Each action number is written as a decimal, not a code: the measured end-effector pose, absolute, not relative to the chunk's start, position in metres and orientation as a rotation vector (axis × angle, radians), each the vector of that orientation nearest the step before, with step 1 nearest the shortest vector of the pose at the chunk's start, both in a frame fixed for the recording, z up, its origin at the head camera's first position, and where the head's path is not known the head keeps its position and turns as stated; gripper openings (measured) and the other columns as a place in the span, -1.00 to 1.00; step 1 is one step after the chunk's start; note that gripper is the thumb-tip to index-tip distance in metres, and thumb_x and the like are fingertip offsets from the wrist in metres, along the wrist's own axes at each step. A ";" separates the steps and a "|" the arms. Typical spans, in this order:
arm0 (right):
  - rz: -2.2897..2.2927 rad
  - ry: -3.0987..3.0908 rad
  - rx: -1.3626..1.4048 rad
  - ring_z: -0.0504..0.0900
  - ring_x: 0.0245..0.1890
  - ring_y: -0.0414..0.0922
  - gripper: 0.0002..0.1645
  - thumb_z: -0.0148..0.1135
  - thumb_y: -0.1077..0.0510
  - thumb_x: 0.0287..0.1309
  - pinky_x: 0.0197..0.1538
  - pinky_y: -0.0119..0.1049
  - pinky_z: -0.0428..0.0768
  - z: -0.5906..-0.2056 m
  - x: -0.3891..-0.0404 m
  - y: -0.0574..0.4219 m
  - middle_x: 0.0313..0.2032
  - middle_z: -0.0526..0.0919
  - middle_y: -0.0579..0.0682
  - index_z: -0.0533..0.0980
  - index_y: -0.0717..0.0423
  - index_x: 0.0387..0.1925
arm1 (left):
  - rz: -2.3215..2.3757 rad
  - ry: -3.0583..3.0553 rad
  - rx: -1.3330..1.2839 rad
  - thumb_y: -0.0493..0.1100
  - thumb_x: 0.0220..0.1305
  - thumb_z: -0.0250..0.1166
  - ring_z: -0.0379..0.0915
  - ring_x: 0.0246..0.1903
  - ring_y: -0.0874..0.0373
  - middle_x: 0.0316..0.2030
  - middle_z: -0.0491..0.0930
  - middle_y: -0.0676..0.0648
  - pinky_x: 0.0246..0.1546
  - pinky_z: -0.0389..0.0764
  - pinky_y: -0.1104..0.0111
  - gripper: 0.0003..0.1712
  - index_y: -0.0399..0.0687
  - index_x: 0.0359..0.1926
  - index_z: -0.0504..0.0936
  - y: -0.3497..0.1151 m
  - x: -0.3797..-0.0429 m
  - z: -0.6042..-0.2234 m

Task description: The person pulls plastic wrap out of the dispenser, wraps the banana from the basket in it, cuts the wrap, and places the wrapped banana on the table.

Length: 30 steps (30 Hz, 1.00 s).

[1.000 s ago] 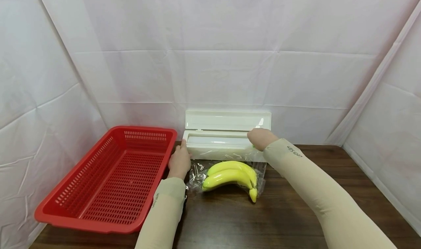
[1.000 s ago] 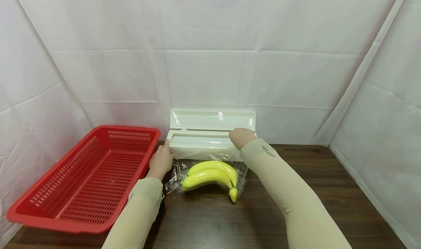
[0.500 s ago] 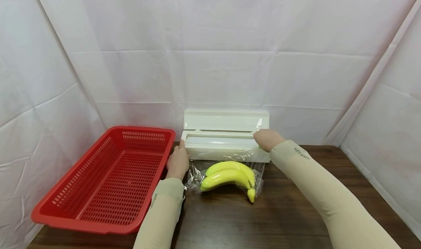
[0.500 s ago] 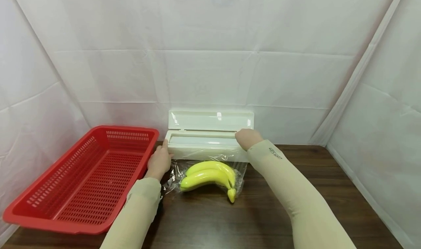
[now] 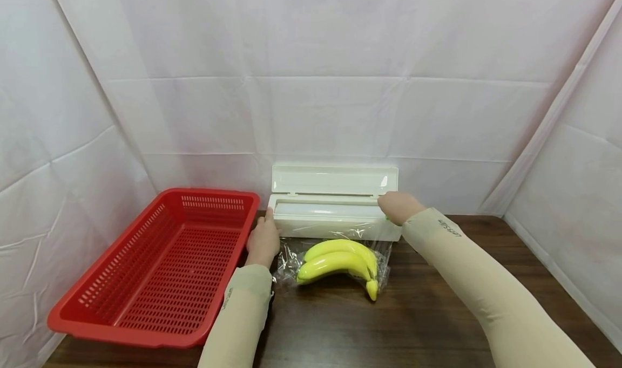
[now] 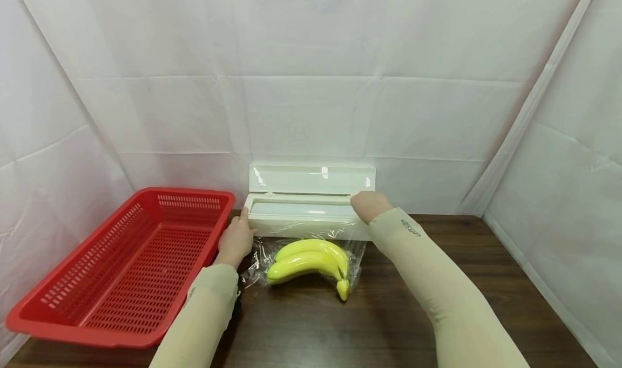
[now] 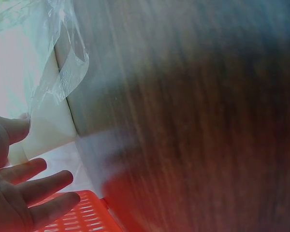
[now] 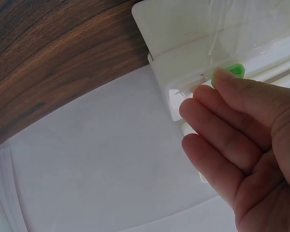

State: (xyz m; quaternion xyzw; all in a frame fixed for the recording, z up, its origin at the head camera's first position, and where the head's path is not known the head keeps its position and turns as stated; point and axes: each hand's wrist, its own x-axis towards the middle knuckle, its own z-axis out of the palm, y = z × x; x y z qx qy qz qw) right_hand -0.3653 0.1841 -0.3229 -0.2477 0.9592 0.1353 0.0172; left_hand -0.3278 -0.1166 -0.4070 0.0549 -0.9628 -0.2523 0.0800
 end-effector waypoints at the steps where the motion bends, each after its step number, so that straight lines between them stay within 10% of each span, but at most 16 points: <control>1: 0.418 2.985 -0.769 0.59 -0.45 -0.04 -0.81 0.03 0.47 0.13 -0.24 -0.12 0.64 -0.324 -0.366 0.184 -0.43 0.63 0.11 0.53 0.22 -0.41 | -0.755 -2.881 0.164 -0.13 0.34 0.15 0.53 -0.10 -0.25 0.19 0.38 -0.34 -0.13 0.56 0.01 -0.24 -0.12 0.45 0.03 -0.117 -0.328 -0.407; 30: 0.252 3.017 -0.596 0.37 -0.57 -0.13 -0.73 0.08 0.41 0.18 -0.48 -0.29 0.33 -0.332 -0.358 0.215 -0.57 0.50 -0.01 0.43 0.09 -0.58 | -0.689 -2.871 0.135 -0.23 0.32 0.15 0.55 -0.18 -0.26 0.11 0.42 -0.36 -0.18 0.58 0.00 -0.27 -0.16 0.44 0.06 -0.118 -0.329 -0.408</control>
